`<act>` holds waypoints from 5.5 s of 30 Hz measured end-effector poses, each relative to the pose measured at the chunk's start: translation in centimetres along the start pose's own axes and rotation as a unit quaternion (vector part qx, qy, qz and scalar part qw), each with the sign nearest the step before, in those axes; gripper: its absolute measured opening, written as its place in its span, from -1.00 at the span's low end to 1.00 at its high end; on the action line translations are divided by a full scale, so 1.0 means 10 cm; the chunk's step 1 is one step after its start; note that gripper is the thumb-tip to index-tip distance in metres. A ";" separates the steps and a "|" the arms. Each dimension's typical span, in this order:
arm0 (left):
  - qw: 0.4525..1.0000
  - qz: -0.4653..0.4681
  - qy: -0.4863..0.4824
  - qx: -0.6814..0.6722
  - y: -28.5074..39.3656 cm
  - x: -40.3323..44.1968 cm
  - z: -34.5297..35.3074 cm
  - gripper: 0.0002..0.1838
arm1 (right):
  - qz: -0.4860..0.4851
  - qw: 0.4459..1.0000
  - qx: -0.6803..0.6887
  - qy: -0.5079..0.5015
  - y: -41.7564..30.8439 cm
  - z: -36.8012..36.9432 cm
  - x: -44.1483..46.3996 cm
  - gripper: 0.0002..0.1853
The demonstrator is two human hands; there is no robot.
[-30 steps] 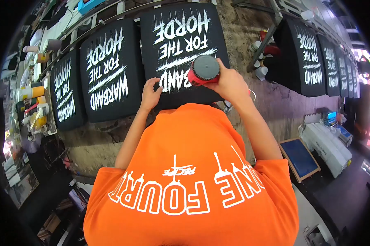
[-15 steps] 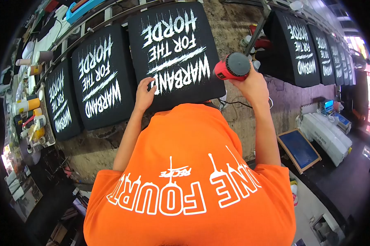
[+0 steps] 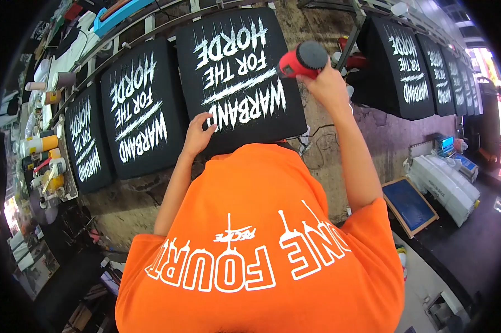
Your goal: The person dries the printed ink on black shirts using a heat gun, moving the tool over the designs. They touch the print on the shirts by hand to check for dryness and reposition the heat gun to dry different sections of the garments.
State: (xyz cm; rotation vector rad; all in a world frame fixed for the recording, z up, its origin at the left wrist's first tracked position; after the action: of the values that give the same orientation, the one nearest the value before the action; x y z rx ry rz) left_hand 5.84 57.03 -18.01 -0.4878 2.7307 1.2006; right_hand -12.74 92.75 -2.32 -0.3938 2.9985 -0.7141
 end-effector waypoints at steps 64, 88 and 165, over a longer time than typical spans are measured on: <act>0.620 -0.112 -0.258 -0.732 3.43 0.94 0.37 -0.84 | -0.053 0.975 0.197 0.086 -0.22 -0.81 -1.06 -0.04; 0.804 0.080 -0.150 -0.570 2.76 0.36 -1.51 -0.67 | 0.096 0.964 0.243 0.044 2.55 -0.06 0.25 -0.78; 0.926 0.032 -0.323 0.191 3.00 1.39 0.29 -0.33 | -0.059 0.962 0.249 -0.097 0.58 0.38 -0.57 -0.76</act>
State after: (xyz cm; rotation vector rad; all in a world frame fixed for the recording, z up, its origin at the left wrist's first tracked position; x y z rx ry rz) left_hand -17.41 74.79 -2.43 0.0487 2.3081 0.6408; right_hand -8.29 97.52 -8.44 -0.5724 2.5056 -1.3096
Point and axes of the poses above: each hand's wrist, its own x-axis towards the middle knuckle, its own z-axis out of the palm, y = z × x, the point moved 8 cm from there along x, towards the middle knuckle, and after that the axes turned 8 degrees about -z, right-handed, at the moved point
